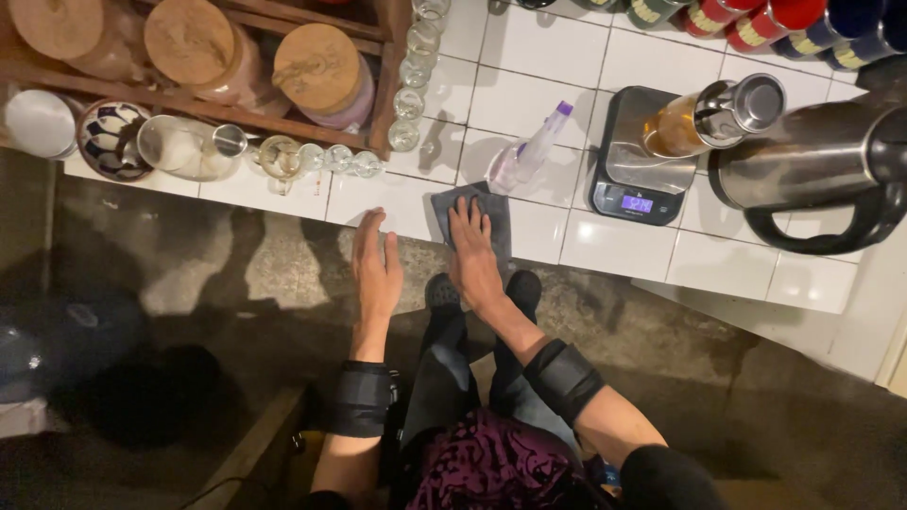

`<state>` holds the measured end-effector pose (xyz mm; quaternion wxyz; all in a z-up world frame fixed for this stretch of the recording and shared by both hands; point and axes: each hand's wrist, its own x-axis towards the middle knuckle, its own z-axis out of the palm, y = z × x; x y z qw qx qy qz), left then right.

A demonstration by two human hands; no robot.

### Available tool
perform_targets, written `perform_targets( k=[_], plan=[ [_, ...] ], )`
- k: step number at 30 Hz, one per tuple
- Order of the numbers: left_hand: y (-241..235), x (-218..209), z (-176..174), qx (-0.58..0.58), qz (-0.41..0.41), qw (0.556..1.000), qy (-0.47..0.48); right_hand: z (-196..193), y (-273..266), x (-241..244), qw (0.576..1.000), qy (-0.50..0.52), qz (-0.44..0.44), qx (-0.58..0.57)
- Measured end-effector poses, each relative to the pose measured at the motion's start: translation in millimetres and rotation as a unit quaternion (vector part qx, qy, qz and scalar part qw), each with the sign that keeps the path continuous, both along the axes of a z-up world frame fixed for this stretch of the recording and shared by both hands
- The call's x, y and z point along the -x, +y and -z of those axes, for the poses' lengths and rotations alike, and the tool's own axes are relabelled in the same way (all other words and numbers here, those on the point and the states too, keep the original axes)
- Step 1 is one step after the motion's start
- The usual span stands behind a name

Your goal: Clean glass jars with a cloth and pour hot water from a kettle into a shaker.

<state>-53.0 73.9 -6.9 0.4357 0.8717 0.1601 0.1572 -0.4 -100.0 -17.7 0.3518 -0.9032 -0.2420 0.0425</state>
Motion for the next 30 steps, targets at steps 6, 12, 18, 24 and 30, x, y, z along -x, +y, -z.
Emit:
perform_targets(
  k=[6,12,18,24,30],
  plan=[
    [16,7,-5,0.172,-0.034,0.984,0.026,-9,11,-2,0.993,0.018,-0.111,-0.041],
    [15,7,-14,0.165,-0.046,0.980,0.100,-12,-43,9,0.960,0.206,-0.164,-0.091],
    [-15,-13,-19,0.223,0.097,0.964,0.110,-34,-93,-4,0.924,0.330,-0.032,-0.193],
    [-77,-30,-35,0.306,0.253,0.904,0.160,-46,-134,-12,0.887,0.380,0.066,-0.255],
    [-121,-43,-26,0.298,0.245,0.913,0.135,-42,-185,-3,0.879,0.364,0.158,-0.263]
  ],
)
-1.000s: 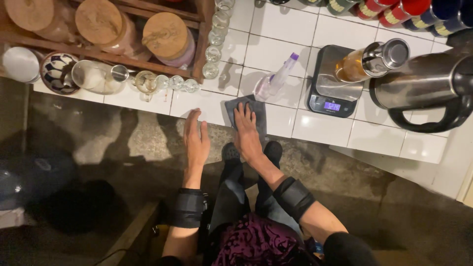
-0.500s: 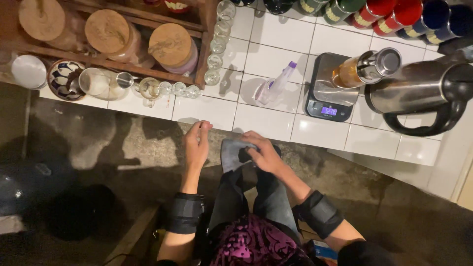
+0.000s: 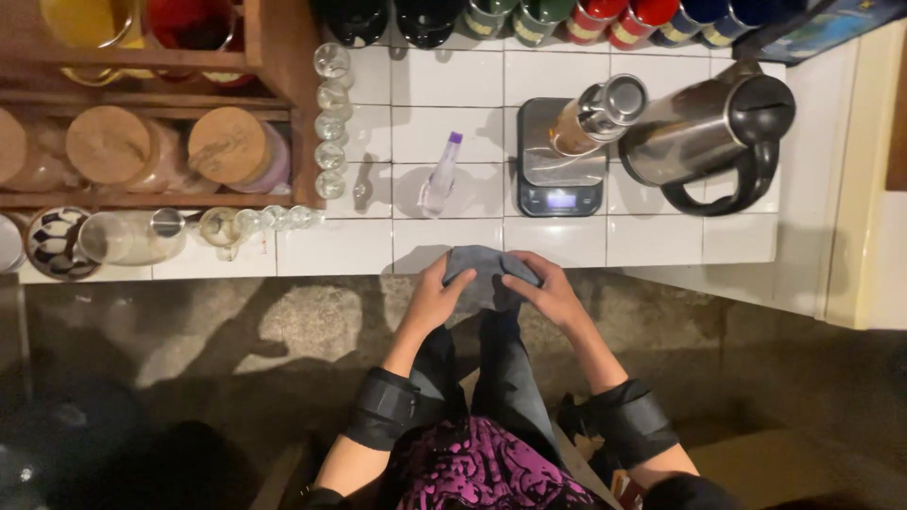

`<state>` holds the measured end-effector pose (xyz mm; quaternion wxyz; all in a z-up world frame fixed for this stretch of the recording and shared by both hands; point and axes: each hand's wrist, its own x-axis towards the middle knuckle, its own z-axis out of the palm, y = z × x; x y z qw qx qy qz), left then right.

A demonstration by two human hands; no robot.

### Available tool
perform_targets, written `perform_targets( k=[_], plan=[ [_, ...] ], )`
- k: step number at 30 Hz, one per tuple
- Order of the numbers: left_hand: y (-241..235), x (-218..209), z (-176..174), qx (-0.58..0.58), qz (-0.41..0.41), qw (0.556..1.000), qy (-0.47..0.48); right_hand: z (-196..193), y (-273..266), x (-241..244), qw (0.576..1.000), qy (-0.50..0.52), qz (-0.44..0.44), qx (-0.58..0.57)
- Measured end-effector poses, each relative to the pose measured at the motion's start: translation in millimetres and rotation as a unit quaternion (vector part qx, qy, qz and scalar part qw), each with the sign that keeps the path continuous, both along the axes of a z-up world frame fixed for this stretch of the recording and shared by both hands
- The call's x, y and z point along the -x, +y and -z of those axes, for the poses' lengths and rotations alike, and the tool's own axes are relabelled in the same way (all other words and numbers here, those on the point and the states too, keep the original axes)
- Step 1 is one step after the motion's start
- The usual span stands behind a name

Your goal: Clean glass jars with a cloth and pour hot water from a kettle into a shaker.

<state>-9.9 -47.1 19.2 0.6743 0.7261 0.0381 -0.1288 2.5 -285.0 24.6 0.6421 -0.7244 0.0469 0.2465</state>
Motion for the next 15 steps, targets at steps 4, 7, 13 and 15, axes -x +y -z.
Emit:
perform_targets(
  k=[4,7,13,15],
  plan=[
    [-22,-10,4,0.040,-0.002,0.999,-0.018,-28,-25,9,0.995,0.005,0.099,-0.014],
    [-38,-14,-1,0.062,0.004,0.998,-0.027,-5,-52,22,0.979,-0.008,0.196,-0.062],
    [-84,-13,-12,0.088,0.067,0.992,0.058,26,-99,46,0.962,-0.047,0.265,0.043],
    [-99,-15,-24,0.052,0.114,0.988,0.087,25,-114,50,0.957,-0.020,0.285,0.055]
  ],
)
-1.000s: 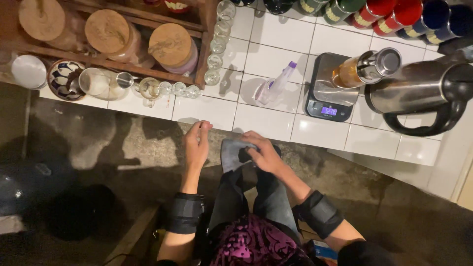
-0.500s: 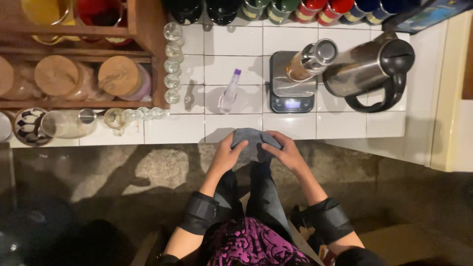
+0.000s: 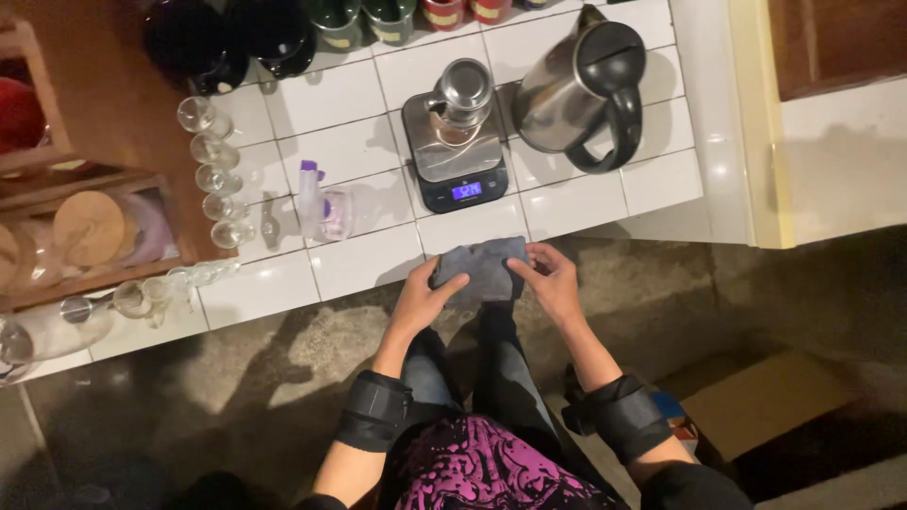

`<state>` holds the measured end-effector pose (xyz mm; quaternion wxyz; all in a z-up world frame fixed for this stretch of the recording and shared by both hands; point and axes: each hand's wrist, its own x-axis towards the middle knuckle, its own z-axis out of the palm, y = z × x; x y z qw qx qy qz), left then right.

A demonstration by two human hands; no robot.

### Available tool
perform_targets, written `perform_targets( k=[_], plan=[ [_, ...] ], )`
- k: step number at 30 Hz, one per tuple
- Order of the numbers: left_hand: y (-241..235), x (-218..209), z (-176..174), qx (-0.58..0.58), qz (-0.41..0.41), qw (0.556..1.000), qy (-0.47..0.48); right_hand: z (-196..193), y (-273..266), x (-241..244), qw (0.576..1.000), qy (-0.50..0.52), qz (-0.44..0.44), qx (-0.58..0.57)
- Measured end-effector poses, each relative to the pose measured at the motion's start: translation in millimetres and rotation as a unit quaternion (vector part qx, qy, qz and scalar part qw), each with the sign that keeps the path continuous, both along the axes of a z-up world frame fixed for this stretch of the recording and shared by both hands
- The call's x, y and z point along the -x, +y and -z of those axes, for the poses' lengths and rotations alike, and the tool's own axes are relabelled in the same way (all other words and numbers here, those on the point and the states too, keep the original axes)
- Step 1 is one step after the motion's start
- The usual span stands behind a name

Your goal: Clean glass jars with a cloth and pour hot water from a kettle into a shaker.

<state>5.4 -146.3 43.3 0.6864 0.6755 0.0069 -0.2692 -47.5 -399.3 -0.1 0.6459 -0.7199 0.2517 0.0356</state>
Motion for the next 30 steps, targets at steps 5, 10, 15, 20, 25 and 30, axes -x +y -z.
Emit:
perform_targets(
  k=[5,10,15,20,25,30],
  plan=[
    [-42,4,8,-0.017,0.023,0.999,-0.021,-32,-38,8,0.993,-0.118,-0.001,0.027],
    [-91,1,-9,0.041,0.020,0.999,0.021,-49,-76,14,0.976,-0.215,-0.033,0.009],
    [-134,8,32,-0.045,0.054,0.996,-0.054,-45,-122,13,0.992,-0.116,0.020,0.040],
    [-190,4,39,-0.088,0.039,0.993,-0.064,-20,-171,3,0.986,-0.049,0.030,0.154],
    [-236,-7,50,-0.048,0.017,0.997,-0.065,2,-214,-20,0.986,-0.055,0.012,0.160],
    [-261,-17,45,-0.015,-0.036,0.999,-0.002,9,-244,-47,0.977,-0.144,-0.025,0.155]
  ],
)
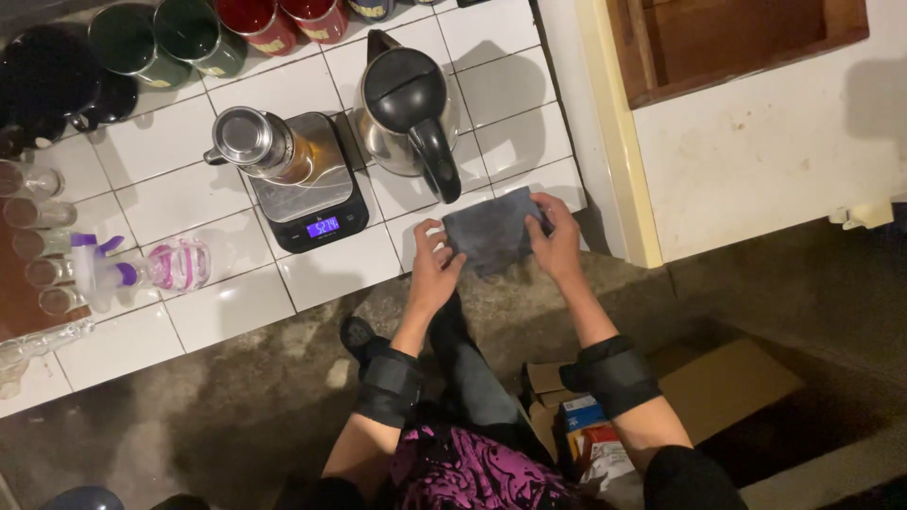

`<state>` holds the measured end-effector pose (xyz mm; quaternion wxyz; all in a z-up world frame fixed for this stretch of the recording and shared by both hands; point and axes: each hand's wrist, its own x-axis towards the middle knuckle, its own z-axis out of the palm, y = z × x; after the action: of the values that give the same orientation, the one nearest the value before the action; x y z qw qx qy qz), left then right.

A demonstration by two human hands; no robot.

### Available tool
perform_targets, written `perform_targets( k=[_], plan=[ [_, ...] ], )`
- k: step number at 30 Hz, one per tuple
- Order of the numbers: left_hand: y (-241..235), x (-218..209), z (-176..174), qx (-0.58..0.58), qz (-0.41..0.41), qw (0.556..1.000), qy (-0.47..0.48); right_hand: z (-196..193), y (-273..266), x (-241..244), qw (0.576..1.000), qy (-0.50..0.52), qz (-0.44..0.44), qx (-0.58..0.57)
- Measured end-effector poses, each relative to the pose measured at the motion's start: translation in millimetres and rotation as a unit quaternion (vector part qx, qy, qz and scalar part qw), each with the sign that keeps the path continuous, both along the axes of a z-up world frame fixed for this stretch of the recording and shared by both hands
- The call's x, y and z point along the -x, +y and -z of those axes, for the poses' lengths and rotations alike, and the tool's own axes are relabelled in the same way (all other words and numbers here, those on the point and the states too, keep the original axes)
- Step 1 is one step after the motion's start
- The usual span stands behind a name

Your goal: Clean glass jars with a cloth and pour hot water from a kettle into a shaker.

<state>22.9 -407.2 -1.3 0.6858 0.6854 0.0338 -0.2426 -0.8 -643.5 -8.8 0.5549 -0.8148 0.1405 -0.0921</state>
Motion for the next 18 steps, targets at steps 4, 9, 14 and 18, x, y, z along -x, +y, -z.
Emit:
perform_targets(
  k=[4,9,14,18],
  plan=[
    [-8,-1,28,-0.069,0.000,0.996,-0.065,-2,-3,-23,0.998,-0.006,0.017,0.064],
    [-7,-13,-24,-0.134,-0.022,0.975,-0.177,-26,8,-37,0.973,-0.101,-0.018,0.208],
    [8,-5,-18,-0.188,-0.060,0.962,-0.188,-46,24,-21,0.975,-0.058,-0.023,0.213],
    [31,2,-31,-0.242,-0.075,0.944,-0.211,-52,47,-1,0.988,0.012,-0.054,0.144]
  ],
)
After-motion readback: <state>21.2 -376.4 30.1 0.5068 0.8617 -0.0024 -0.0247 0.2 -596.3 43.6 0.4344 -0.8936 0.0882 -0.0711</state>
